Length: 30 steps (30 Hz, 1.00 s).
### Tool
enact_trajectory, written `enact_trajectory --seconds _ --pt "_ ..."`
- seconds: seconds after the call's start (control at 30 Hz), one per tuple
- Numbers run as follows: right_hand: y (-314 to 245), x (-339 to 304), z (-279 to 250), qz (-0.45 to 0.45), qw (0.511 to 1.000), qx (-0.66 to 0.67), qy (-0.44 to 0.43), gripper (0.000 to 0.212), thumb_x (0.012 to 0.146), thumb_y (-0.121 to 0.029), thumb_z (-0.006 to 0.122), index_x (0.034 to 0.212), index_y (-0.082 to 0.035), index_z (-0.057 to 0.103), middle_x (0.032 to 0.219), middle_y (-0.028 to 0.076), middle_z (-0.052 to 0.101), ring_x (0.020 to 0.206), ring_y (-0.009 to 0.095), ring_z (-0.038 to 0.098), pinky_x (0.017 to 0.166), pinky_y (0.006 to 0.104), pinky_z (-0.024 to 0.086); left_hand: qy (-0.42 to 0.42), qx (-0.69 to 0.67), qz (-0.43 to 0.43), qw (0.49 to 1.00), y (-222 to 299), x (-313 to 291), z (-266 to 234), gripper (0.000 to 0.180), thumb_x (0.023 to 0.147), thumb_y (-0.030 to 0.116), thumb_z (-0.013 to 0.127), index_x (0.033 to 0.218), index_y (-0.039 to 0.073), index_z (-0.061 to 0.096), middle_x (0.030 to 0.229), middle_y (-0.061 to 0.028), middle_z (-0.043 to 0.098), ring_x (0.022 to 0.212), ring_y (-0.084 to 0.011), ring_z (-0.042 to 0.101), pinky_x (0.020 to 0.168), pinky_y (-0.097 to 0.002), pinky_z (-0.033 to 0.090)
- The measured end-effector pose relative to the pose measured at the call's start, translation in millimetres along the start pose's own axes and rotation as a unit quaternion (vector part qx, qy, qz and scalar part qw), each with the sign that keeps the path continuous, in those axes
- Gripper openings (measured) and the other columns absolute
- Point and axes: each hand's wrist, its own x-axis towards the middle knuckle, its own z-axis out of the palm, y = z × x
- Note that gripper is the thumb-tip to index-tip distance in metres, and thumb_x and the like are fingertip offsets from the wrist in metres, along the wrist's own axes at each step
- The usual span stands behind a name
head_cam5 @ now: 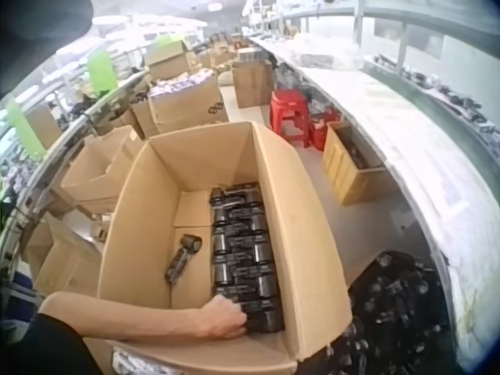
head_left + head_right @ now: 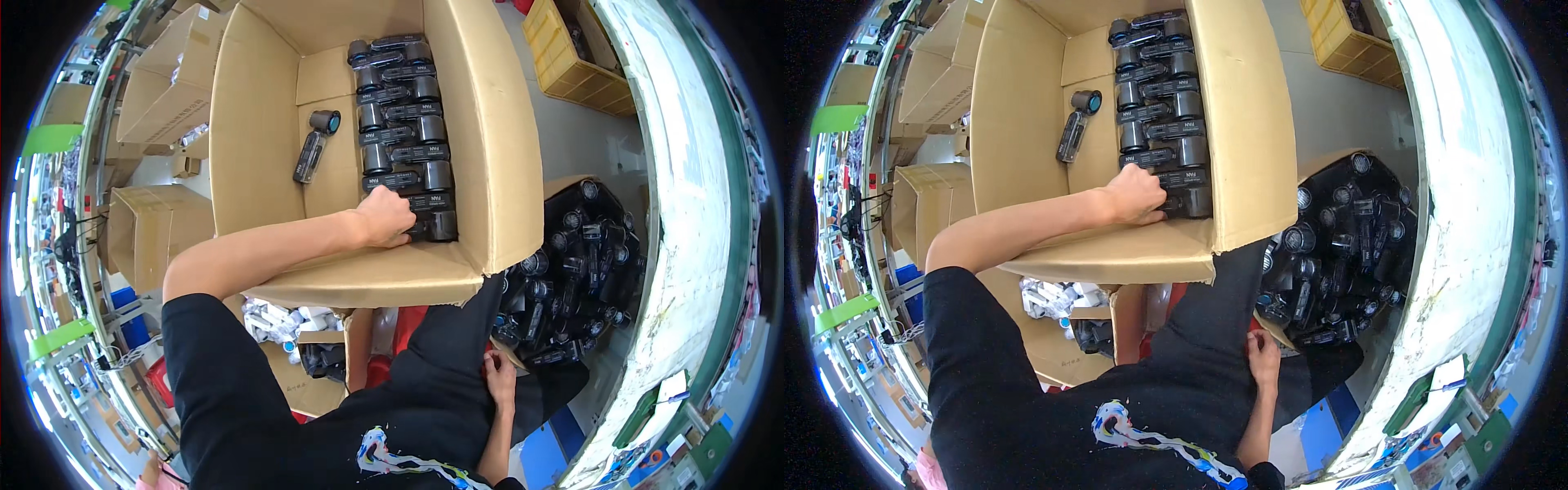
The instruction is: Apply adhesive stickers to electronic device components and pack them into a shipping box.
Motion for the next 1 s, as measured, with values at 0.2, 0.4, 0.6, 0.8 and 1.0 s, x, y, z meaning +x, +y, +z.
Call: enact_trajectory --seconds 0.2,0.4,0.6,0.8,1.0 --pt "0.7 -3.2 1.9 0.009 0.999 0.032 0.007 0.024 0.088 -0.024 0.058 0.096 -0.001 0.062 0.085 0.016 0.066 0.080 0.028 0.065 0.074 0.0356 0.049 -0.020 0.011 0.010 1.000 -4.9 8.6 5.3 0.041 0.076 0.044 0.062 0.066 0.005 0.067 0.066 -0.0136 0.064 0.064 -0.0309 0.065 0.055 -0.0408 0.049" --pt "2.3 -3.8 0.6 0.033 0.999 0.032 -0.003 0.025 0.088 -0.025 0.059 0.097 -0.001 0.062 0.085 0.014 0.066 0.079 0.023 0.064 0.073 0.0328 0.048 -0.001 0.008 0.005 1.000 -11.4 14.1 -0.9 0.042 0.076 0.045 0.062 0.066 0.005 0.067 0.065 -0.0142 0.064 0.064 -0.0310 0.064 0.054 -0.0409 0.048" --pt "3.0 -5.7 1.6 0.015 0.999 0.038 0.011 0.026 0.088 -0.025 0.058 0.096 -0.001 0.063 0.083 0.015 0.067 0.079 0.026 0.066 0.073 0.0345 0.049 0.014 0.028 -0.012 0.999 -15.5 17.4 -4.9 0.036 0.074 0.041 0.063 0.068 0.006 0.068 0.070 -0.0137 0.065 0.067 -0.0299 0.065 0.057 -0.0408 0.049" --pt "20.9 -1.3 7.3 0.026 0.998 0.057 -0.003 0.024 0.089 -0.023 0.059 0.097 -0.001 0.062 0.083 0.011 0.066 0.077 0.017 0.063 0.072 0.0298 0.048 0.019 0.015 -0.014 1.000 -12.3 18.3 -7.9 0.036 0.074 0.040 0.063 0.068 0.005 0.067 0.070 -0.0144 0.065 0.070 -0.0304 0.065 0.059 -0.0409 0.050" --pt "11.1 -1.4 3.1 0.037 0.998 0.053 -0.008 0.027 0.088 -0.026 0.058 0.097 -0.001 0.063 0.086 0.016 0.067 0.082 0.029 0.065 0.075 0.0357 0.048 0.062 0.009 -0.007 0.998 -18.0 18.5 2.4 0.037 0.072 0.040 0.063 0.063 0.004 0.065 0.067 -0.0141 0.063 0.073 -0.0293 0.064 0.056 -0.0414 0.049"
